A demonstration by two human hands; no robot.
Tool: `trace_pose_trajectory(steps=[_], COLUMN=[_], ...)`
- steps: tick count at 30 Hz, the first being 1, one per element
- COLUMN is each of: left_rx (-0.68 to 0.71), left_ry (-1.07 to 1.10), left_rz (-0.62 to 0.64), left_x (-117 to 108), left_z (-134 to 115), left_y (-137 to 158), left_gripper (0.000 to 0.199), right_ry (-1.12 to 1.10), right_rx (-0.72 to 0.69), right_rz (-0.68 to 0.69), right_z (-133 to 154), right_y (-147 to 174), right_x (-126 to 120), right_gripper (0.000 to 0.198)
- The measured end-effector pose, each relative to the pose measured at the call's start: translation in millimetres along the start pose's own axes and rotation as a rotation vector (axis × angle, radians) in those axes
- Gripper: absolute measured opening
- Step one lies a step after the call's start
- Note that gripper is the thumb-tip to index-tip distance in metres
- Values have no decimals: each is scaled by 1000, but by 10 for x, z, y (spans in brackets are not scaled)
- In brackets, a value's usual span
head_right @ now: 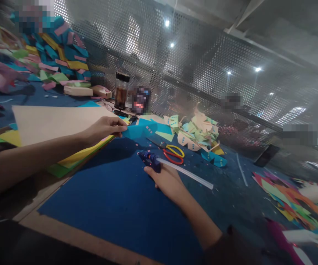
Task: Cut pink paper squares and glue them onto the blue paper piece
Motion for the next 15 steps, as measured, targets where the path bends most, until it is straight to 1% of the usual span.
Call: trace_pose_trajectory(steps=[6, 11, 15], left_rx=[19, 31, 29], left_ry=[8, 27, 34], left_rz=[3, 0, 3], left_x=[-2, -8, -15], left_z=[22, 55, 61], left_y=[-16, -43, -46], left_gripper=[10, 11, 12], right_ry=[44, 4, -16], right_rx=[47, 26, 44], right_rz=[4, -16, -38], right_z=[47, 62, 10], right_y=[-7, 32, 73], right_x=[-8, -15, -9], right_gripper=[34, 34, 37])
Point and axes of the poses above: each hand's wrist, its own y-axis away from the middle knuckle, its own x-axis out of the palm, z = x × y, the point moved 3 cm from there along -y, towards the middle knuckle, and after that the axes turned 2 degrees about -z, right-handed, at the moved point
